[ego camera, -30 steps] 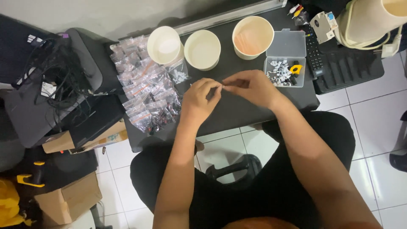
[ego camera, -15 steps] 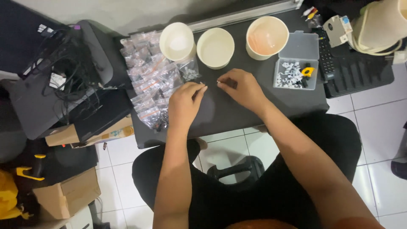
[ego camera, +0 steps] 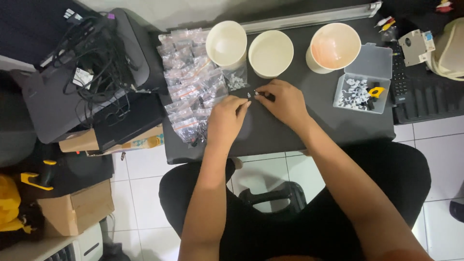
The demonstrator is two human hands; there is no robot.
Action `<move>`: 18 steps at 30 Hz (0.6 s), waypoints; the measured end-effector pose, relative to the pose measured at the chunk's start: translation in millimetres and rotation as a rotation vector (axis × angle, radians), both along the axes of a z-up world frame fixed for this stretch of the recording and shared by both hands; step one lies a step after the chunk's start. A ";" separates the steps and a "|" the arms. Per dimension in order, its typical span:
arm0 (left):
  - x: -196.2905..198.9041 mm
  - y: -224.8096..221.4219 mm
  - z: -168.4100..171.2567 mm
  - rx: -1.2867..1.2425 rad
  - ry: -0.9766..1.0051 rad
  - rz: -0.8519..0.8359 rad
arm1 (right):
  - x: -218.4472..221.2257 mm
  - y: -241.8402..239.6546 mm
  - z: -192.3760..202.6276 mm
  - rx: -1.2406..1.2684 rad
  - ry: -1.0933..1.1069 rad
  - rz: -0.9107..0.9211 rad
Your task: The person is sorting and organizing small electronic components from plastic bags into a storage container and onto a workspace surface.
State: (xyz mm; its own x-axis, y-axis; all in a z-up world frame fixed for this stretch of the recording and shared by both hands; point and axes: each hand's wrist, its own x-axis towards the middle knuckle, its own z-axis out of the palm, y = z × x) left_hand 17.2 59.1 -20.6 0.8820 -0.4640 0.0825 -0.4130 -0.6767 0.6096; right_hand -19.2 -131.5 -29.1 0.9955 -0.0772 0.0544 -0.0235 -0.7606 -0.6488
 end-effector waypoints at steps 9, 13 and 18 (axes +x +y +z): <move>0.7 -2.0 6.4 0.023 -0.006 -0.026 | 3.4 -8.8 2.6 0.067 0.054 0.043; -0.2 -0.7 7.6 0.010 0.015 -0.020 | 5.1 -7.6 -3.9 0.090 0.058 0.036; -1.0 -2.4 1.4 0.027 -0.021 -0.048 | 3.0 0.0 0.8 0.028 0.029 -0.002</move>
